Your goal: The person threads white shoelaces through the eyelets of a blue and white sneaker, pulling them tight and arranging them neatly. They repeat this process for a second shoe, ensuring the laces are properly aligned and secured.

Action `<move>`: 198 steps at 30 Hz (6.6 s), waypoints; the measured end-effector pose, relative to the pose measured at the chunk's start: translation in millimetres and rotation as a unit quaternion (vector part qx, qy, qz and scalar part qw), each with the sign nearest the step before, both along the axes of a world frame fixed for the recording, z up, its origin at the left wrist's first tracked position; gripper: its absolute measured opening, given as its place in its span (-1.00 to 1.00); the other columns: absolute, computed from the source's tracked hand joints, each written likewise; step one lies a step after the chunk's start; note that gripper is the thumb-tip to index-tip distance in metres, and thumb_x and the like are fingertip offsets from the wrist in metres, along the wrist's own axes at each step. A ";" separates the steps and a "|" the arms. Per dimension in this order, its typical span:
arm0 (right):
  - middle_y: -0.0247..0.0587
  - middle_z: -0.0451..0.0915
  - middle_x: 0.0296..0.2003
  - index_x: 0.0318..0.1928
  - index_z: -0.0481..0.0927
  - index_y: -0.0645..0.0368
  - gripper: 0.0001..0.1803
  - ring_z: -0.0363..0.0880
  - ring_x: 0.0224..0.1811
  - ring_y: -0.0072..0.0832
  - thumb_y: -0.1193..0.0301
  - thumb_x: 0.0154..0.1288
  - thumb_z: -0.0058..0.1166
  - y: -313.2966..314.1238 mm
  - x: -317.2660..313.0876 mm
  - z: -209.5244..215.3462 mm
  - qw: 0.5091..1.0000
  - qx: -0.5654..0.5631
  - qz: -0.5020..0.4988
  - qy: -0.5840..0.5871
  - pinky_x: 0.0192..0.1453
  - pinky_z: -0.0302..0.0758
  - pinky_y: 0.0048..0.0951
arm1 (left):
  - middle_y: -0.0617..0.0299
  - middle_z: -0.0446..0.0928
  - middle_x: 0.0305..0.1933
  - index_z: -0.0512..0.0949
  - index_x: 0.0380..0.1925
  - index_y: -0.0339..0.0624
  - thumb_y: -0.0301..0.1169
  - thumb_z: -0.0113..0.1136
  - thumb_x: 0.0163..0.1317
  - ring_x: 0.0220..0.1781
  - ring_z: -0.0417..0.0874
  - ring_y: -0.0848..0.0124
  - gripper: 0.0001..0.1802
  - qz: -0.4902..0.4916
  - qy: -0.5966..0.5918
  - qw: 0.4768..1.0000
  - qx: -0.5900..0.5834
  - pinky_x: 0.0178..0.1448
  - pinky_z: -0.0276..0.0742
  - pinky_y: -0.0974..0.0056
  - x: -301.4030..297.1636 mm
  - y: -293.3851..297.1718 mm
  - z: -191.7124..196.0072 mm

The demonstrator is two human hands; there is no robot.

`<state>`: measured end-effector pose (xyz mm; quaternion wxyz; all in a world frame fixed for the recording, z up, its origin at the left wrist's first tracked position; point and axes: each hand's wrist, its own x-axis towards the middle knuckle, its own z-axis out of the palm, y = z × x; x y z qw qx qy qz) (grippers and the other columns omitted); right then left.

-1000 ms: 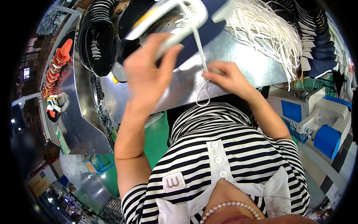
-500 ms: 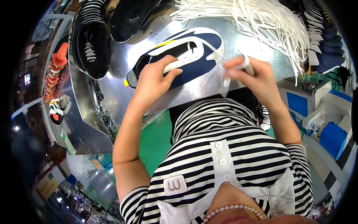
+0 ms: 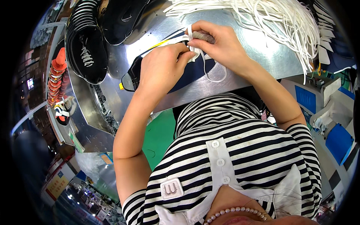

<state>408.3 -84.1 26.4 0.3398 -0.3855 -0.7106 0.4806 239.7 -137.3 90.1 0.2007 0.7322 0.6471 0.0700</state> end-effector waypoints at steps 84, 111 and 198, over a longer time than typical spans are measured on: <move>-0.20 0.65 -0.22 0.13 0.51 0.23 -0.43 0.60 -0.22 -0.54 0.26 0.16 0.39 -36.9 42.3 31.1 0.990 -0.132 -0.058 0.000 -0.09 0.53 -0.51 | 0.31 0.65 -0.24 0.69 -0.19 -0.24 -0.36 0.26 0.31 -0.18 0.57 0.58 -0.81 0.190 -0.428 0.856 -0.219 -0.04 0.47 0.44 -36.1 -32.7 -21.3; -0.24 0.66 -0.15 0.14 0.52 0.25 -0.50 0.64 -0.16 -0.55 0.27 0.25 0.29 -3.6 83.5 9.2 0.943 -0.303 -0.064 0.118 -0.08 0.53 -0.56 | 0.06 0.65 -0.23 0.67 -0.25 -0.20 -0.28 0.23 0.31 -0.14 0.58 0.14 -0.78 0.359 0.244 0.848 0.304 -0.01 0.49 0.11 -307.7 -137.9 13.9; -0.07 0.69 -0.28 0.03 0.50 0.16 -0.75 0.67 -0.24 -0.14 0.30 0.48 -0.03 -4.9 -5.6 -10.0 0.980 0.080 -0.130 -0.124 -0.14 0.54 -0.23 | 0.26 0.60 -0.25 0.62 -0.17 -0.32 -0.42 0.41 0.13 -0.22 0.56 0.50 -0.71 0.278 -0.496 0.770 -0.291 -0.07 0.46 0.42 -8.9 7.9 -12.7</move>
